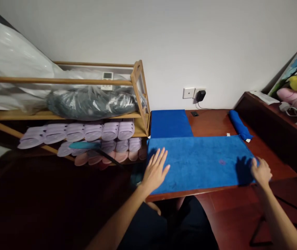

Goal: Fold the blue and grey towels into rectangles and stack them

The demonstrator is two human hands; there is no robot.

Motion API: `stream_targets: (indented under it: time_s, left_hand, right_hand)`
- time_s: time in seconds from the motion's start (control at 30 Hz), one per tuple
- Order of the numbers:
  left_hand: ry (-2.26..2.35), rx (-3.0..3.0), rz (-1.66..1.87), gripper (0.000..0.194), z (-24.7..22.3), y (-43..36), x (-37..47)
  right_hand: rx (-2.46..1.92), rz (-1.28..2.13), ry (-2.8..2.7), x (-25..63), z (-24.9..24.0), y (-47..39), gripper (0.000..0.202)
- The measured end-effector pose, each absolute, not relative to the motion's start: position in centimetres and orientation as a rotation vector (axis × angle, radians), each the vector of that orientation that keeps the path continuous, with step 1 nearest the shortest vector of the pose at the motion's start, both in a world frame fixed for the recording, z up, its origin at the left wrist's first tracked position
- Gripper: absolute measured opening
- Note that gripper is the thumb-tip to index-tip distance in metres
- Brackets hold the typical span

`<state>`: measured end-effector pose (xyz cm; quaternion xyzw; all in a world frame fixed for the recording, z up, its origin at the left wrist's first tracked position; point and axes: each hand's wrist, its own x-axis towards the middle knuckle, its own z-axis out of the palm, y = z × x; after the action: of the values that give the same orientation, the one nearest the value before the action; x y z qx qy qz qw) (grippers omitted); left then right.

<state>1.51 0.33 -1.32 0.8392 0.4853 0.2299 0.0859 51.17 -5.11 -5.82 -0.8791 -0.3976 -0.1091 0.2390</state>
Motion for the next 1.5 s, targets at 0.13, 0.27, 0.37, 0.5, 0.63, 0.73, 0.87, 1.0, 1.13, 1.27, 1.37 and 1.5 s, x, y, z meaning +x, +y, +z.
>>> stream_targets:
  time_s: [0.13,0.27,0.37,0.5,0.63,0.73,0.87,1.0,1.13,1.27,1.37,1.5]
  left_hand:
    - [1.423,2.601,0.405,0.06,-5.0,0.3,3.5]
    - [1.385,2.558,0.412,0.048,-4.6,1.6,4.5]
    - [1.414,2.487,0.483,0.036,-2.6,5.3,7.6]
    - [1.471,2.433,0.486,0.027,-1.7,12.5,15.3]
    - [1.513,2.413,0.439,0.025,-3.3,16.9,21.6]
    - [1.508,2.429,0.394,0.029,-4.8,17.4,23.6]
    - [1.517,2.429,0.343,0.033,-6.1,17.3,23.9]
    - [1.53,2.381,0.304,0.034,-6.4,17.6,23.9]
    - [1.471,2.316,0.314,0.034,-6.0,17.8,23.8]
    - [1.358,2.205,0.362,0.032,-4.8,17.9,23.8]
    - [1.273,2.09,0.44,0.031,-3.0,18.1,23.5]
    - [1.117,1.926,0.613,0.028,0.7,18.1,22.5]
  right_hand:
    - [-2.531,-0.11,-1.059,53.0,-10.1,-6.5,0.068]
    - [-2.504,-0.136,-1.081,53.1,-10.0,-6.9,0.071]
    - [-2.319,-0.236,-1.097,48.5,-8.0,-7.2,0.075]
    - [-2.047,0.769,-1.176,37.8,-7.6,-9.7,0.06]
    - [-1.935,1.322,-0.69,31.3,-10.0,-12.4,0.067]
    - [-1.923,1.335,-0.498,30.6,-10.8,-12.8,0.066]
    - [-1.98,1.212,-0.508,30.3,-9.8,-12.4,0.062]
    - [-1.951,1.103,-0.526,29.3,-8.9,-12.6,0.062]
    - [-1.872,1.079,-0.497,28.9,-9.1,-13.1,0.058]
    - [-1.844,0.993,-0.463,28.6,-9.0,-13.6,0.056]
    - [-1.822,0.831,-0.425,29.0,-8.0,-14.1,0.052]
    - [-1.839,0.597,-0.421,31.4,-4.6,-14.9,0.05]
